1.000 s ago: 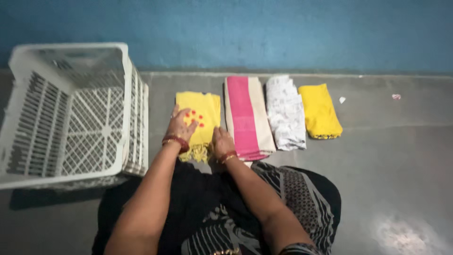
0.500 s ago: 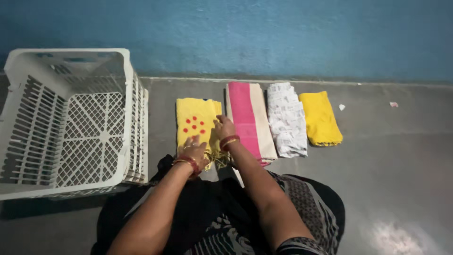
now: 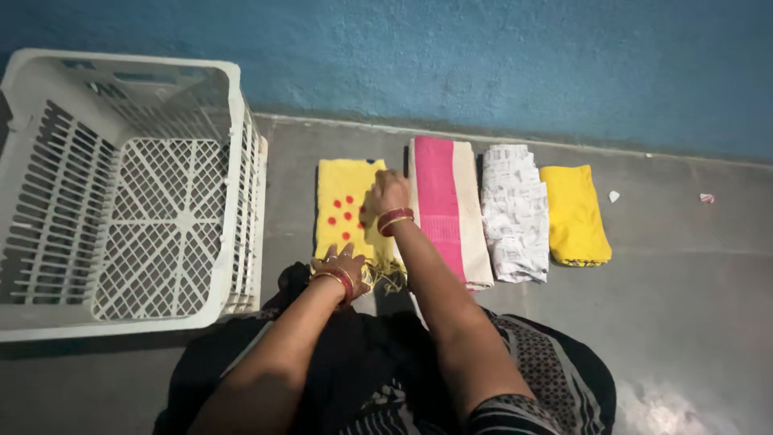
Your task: The person folds several pieces of cloth on the floor and places them into a white plastic basket. The person folds a pink and white striped cloth, a yellow cloth with red dots, a white patterned cloth, and a solid yellow cloth, placing each into the basket after folding.
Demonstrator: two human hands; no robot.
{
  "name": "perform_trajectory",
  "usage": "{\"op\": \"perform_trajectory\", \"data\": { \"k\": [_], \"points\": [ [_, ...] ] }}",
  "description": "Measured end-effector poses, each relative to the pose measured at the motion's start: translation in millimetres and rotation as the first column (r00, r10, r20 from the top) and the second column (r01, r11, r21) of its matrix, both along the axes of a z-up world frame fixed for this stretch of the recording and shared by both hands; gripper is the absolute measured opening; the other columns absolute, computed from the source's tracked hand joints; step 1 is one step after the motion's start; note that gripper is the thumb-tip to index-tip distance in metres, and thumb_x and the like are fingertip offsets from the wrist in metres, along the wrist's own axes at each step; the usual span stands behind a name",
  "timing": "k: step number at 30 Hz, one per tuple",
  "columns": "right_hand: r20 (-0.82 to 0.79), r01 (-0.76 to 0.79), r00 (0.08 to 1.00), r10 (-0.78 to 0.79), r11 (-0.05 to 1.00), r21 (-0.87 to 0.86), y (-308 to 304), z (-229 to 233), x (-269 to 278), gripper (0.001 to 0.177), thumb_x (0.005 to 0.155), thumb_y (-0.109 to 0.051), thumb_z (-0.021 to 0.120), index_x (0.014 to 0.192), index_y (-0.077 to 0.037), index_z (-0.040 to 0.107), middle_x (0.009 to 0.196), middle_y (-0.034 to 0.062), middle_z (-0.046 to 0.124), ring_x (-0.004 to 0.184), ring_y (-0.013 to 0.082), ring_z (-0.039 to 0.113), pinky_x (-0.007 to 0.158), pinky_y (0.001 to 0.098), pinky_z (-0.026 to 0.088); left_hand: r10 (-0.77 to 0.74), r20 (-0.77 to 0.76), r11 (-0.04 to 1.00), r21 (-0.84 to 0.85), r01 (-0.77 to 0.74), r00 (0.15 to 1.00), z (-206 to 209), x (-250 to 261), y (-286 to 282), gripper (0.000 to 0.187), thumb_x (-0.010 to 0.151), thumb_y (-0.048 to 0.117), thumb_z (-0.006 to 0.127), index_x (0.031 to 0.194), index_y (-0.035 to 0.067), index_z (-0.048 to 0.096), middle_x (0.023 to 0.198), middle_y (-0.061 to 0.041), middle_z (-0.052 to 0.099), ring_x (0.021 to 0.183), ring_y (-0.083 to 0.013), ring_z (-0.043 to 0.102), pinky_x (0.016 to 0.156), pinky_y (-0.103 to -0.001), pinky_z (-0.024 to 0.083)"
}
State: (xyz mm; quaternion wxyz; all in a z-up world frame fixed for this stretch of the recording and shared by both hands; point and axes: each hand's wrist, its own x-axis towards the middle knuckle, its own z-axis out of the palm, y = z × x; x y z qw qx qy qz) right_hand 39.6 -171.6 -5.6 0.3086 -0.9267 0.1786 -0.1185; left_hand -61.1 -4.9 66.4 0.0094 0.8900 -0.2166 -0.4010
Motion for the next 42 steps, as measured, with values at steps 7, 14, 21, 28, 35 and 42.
{"op": "perform_trajectory", "data": {
  "k": [7,14,21,28,35,42],
  "points": [
    [0.037,0.105,0.994,-0.101,0.986,-0.128,10,-6,-34,0.024,0.089,-0.004,0.064,0.113,0.001,0.065,0.136,0.0252,0.057,0.127,0.0397,0.054,0.11,0.0463,0.047,-0.002,0.018,1.0,-0.024,0.002,1.0,-9,-2,0,0.067,0.093,0.05,0.067,0.152,0.027,0.044,0.172,-0.001,0.014,0.159,-0.0345,0.01,0.12,-0.067,0.02],
    [-0.183,-0.024,0.982,-0.046,0.932,-0.362,5,17,-30,0.045,0.093,-0.013,0.061,0.131,0.008,0.047,0.143,0.0283,0.045,0.133,0.0449,0.043,0.102,0.0501,0.045,-0.025,0.035,1.0,-0.009,0.026,0.999,-9,-3,0,0.066,0.092,0.052,0.068,0.15,0.028,0.047,0.17,-0.001,0.02,0.158,-0.0347,0.015,0.121,-0.066,0.021],
    [-0.775,-0.526,0.629,-0.061,0.701,-0.482,24,68,-33,0.09,0.092,-0.036,0.065,0.153,0.015,0.024,0.155,0.0331,0.031,0.149,0.0406,0.022,0.124,0.04,0.021,-0.029,0.051,0.999,-0.017,0.029,0.998,-2,-2,2,0.062,0.091,0.05,0.068,0.146,0.027,0.052,0.167,0.0,0.028,0.156,-0.0336,0.023,0.118,-0.066,0.028],
    [-0.299,-0.277,0.941,0.155,0.862,-0.425,47,-34,-80,0.057,0.105,-0.03,0.043,0.156,-0.008,0.032,0.168,0.0176,0.025,0.156,0.0353,0.018,0.123,0.0553,0.019,-0.092,-0.036,0.996,0.004,0.092,0.995,-5,2,5,0.064,0.092,0.058,0.063,0.146,0.026,0.055,0.163,0.0,0.038,0.155,-0.0336,0.026,0.12,-0.068,0.025],
    [-0.53,-0.505,0.794,0.298,0.809,-0.302,37,19,-112,0.052,0.101,-0.023,0.054,0.149,-0.013,0.039,0.165,0.0248,0.018,0.153,0.0418,0.021,0.122,0.0493,0.026,-0.111,0.101,0.971,-0.201,0.129,0.989,-47,22,6,0.049,0.088,0.039,0.069,0.126,0.01,0.072,0.129,-0.018,0.069,0.123,-0.0356,0.065,0.104,-0.047,0.053],
    [-0.748,-0.842,0.324,0.58,0.537,0.052,28,39,-231,0.04,0.094,-0.029,0.061,0.129,-0.01,0.065,0.123,0.0205,0.071,0.114,0.0354,0.068,0.096,0.0434,0.055,0.141,0.162,0.936,-0.344,-0.078,0.977,-46,24,21,0.037,0.09,0.023,0.068,0.125,0.009,0.068,0.126,-0.019,0.069,0.118,-0.0355,0.066,0.099,-0.045,0.054]
  ]
}}
